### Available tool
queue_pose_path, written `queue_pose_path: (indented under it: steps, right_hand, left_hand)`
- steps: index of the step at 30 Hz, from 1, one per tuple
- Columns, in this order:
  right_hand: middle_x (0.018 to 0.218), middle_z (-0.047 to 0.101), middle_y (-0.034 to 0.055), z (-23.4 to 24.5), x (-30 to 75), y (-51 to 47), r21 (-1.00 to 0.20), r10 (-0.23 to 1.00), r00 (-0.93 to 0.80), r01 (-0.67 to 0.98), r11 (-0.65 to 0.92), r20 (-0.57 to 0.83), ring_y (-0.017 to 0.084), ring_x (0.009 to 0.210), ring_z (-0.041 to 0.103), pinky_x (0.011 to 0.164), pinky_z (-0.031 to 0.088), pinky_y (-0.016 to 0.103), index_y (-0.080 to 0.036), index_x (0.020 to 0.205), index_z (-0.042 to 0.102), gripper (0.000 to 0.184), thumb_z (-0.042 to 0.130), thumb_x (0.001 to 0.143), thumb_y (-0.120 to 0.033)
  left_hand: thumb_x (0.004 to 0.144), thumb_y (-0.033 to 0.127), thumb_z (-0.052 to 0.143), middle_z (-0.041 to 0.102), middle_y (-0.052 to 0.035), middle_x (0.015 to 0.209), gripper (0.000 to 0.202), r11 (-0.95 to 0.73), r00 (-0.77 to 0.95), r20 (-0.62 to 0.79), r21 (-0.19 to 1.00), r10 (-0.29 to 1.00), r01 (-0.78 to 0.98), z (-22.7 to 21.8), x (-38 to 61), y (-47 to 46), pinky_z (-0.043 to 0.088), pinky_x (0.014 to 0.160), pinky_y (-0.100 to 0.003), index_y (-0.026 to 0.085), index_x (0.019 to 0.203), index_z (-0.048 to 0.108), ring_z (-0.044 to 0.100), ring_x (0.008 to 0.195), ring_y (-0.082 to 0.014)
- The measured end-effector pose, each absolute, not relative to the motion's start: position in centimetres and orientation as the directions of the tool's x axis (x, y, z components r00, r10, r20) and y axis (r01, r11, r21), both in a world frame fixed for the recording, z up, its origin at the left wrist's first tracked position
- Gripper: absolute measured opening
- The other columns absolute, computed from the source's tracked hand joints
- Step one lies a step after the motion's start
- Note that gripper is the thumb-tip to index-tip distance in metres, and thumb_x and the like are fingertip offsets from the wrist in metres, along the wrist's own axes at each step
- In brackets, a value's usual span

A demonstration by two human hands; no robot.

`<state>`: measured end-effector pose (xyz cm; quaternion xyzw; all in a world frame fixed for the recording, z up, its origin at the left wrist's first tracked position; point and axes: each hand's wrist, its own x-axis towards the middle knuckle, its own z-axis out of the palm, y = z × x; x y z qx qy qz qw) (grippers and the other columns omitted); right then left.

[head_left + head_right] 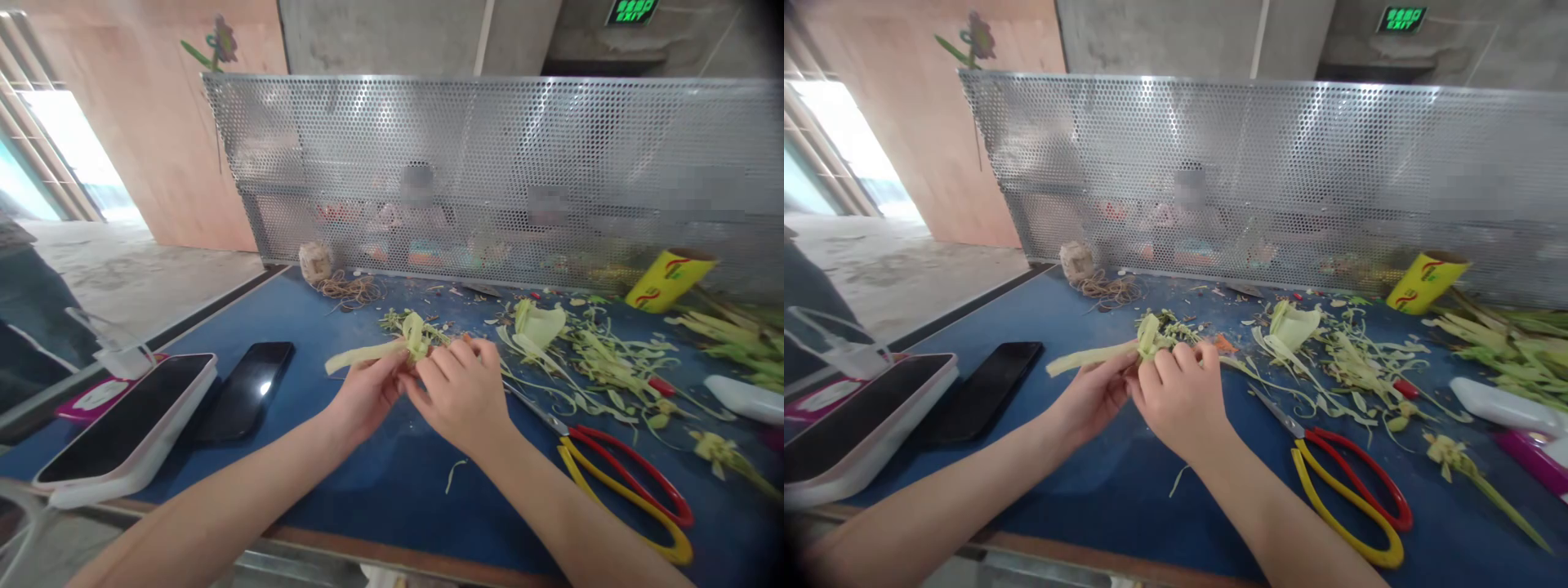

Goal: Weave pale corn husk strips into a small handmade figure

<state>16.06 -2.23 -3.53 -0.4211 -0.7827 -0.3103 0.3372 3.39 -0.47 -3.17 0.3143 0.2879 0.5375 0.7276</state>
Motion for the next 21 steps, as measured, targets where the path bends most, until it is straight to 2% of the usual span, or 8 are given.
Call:
queue_pose_path:
  steps: [5,10,15,21]
  right_hand:
    - [0.052,0.051,0.0022,-3.2,15.8,-2.1,0.241,0.485,-0.385,0.912,0.333,0.785,0.017,0.061,0.041,0.067,0.025,0.036,-0.017,0.056,0.051,0.025,0.047,0.079,-0.024]
    - [0.052,0.050,0.0020,-3.5,15.4,-2.4,0.288,0.516,-0.404,0.912,0.293,0.756,0.016,0.059,0.039,0.069,0.026,0.038,-0.017,0.058,0.050,0.018,0.048,0.075,-0.014]
    - [0.050,0.048,0.0010,-3.7,15.1,-2.6,0.322,0.487,-0.408,0.912,0.253,0.772,0.016,0.056,0.038,0.066,0.026,0.036,-0.018,0.056,0.047,0.018,0.050,0.073,-0.012]
    - [0.048,0.046,-0.0011,-3.4,15.0,-2.6,0.319,0.420,-0.375,0.927,0.200,0.827,0.013,0.052,0.035,0.061,0.025,0.034,-0.017,0.057,0.047,0.018,0.052,0.073,-0.012]
  left_hand:
    - [0.068,0.007,0.060,0.063,-0.0001,0.056,0.009,0.228,0.227,-0.107,0.755,0.968,-0.614,-3.5,3.9,-0.7,0.047,0.054,-0.015,0.010,0.074,0.065,0.056,0.049,-0.0063]
    - [0.068,0.008,0.059,0.068,-0.0056,0.070,0.010,0.240,0.245,-0.111,0.768,0.963,-0.594,-3.7,3.8,-0.7,0.049,0.061,-0.017,0.009,0.072,0.067,0.062,0.065,-0.0110]
    - [0.066,0.011,0.062,0.069,-0.0070,0.080,0.016,0.186,0.241,-0.049,0.788,0.969,-0.587,-3.7,3.7,-0.7,0.049,0.069,-0.020,0.010,0.081,0.067,0.063,0.080,-0.0164]
    - [0.069,0.015,0.061,0.069,-0.0078,0.084,0.016,0.144,0.198,-0.033,0.803,0.980,-0.578,-3.8,3.8,-0.7,0.049,0.073,-0.021,0.010,0.084,0.066,0.062,0.084,-0.0174]
